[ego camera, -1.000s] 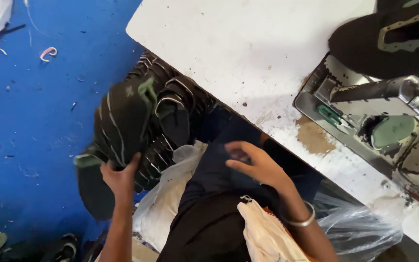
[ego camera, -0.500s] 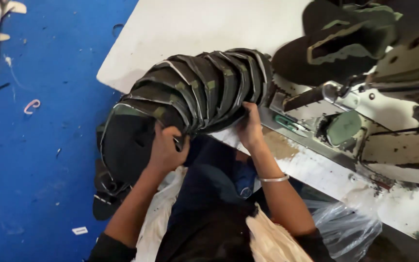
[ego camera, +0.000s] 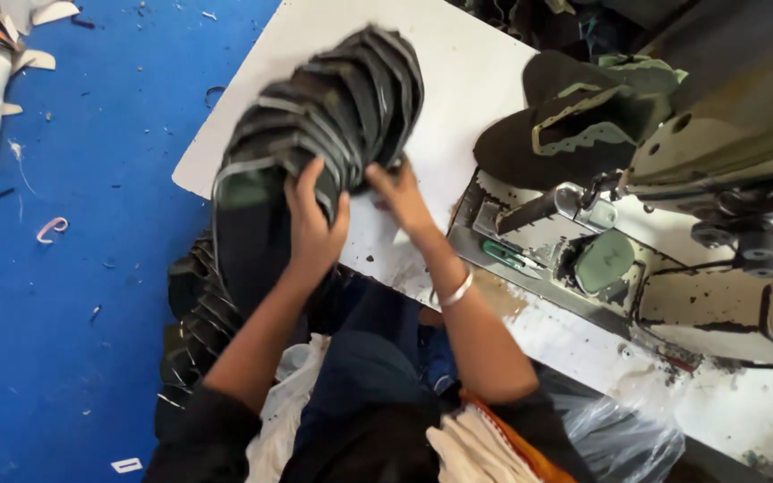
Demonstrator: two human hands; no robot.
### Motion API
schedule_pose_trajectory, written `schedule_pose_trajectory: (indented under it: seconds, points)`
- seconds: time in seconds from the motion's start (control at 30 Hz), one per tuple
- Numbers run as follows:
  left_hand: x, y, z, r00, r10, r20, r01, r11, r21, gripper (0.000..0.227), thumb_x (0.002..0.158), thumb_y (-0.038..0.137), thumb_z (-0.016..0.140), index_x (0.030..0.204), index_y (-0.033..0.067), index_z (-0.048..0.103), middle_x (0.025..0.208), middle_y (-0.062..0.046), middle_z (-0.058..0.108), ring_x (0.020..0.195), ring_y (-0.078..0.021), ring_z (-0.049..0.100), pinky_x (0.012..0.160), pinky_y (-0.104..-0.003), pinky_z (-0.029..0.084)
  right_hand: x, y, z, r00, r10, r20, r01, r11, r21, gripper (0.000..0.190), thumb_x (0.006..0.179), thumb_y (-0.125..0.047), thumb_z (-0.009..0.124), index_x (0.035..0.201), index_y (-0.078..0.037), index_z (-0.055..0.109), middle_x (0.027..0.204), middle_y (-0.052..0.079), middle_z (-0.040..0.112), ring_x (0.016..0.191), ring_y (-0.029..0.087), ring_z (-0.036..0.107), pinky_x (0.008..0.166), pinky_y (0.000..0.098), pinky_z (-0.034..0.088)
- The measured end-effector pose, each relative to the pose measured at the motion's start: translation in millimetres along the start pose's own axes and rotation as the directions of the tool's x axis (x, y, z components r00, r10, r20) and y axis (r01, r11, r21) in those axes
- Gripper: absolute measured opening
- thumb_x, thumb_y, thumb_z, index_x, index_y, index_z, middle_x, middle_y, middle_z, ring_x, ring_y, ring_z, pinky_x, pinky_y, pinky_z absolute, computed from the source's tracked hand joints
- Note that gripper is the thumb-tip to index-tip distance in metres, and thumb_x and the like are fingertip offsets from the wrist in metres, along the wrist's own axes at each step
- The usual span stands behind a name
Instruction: The person operates a sewing machine to stitch a green trim onto black shoe parts. They repeatedly pick up a shoe part from a stack, guide it under the needle, and then place the finished item on the table.
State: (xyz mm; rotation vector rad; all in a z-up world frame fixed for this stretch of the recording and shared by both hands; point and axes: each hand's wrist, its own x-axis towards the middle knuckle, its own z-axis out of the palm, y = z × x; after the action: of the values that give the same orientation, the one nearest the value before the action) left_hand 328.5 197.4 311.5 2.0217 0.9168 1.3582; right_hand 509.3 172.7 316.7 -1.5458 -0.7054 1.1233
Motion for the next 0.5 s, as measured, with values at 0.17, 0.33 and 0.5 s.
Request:
schedule_pose_trajectory:
  seconds: [0.17, 0.33, 0.5]
  points:
    - [58.9, -34.1, 5.8, 0.998, -0.01, 0.058, 0.015, 0.996, -0.085, 0.086, 0.101, 0.016, 0.076, 0.163, 0.0018, 0.019, 0.165, -0.029, 0.029, 0.15, -0.0488, 0.034, 0.122, -0.051, 0.034, -62.7, 48.3, -11.6, 0.956, -0.247, 0.159, 0.284, 0.917, -0.282, 0.043, 0.103, -0.029, 0.067, 0.137, -0.003, 0.058, 0.117, 0.01, 0.07, 0.103, 0.017, 0.066, 0.092, 0.0303, 0.054]
    - [0.9, -16.7, -19.2, 1.0, -0.005, -0.028, 0.006, 1.0, 0.023, 0.073, 0.103, 0.012, 0.071, 0.157, -0.0038, 0.024, 0.161, -0.027, 0.034, 0.148, -0.0441, 0.038, 0.125, -0.049, 0.032, -124.5, 70.0, -68.7, 0.946, -0.322, -0.045, 0.271, 0.857, -0.439, 0.021, 0.101, -0.02, 0.07, 0.113, -0.003, 0.074, 0.091, 0.004, 0.071, 0.077, 0.011, 0.067, 0.071, 0.0256, 0.055]
    - [-188.1, -95.2, 5.1, 0.981, -0.097, -0.17, 0.13, 0.973, 0.193, 0.032, 0.1, 0.008, 0.069, 0.125, 0.0061, 0.048, 0.127, -0.015, 0.053, 0.124, -0.034, 0.05, 0.11, -0.05, 0.039, -138.1, 89.0, -96.8, 0.949, -0.211, -0.235, 0.222, 0.975, 0.02, 0.016, 0.101, -0.015, 0.069, 0.112, -0.003, 0.071, 0.087, 0.002, 0.069, 0.072, 0.009, 0.063, 0.067, 0.0222, 0.051]
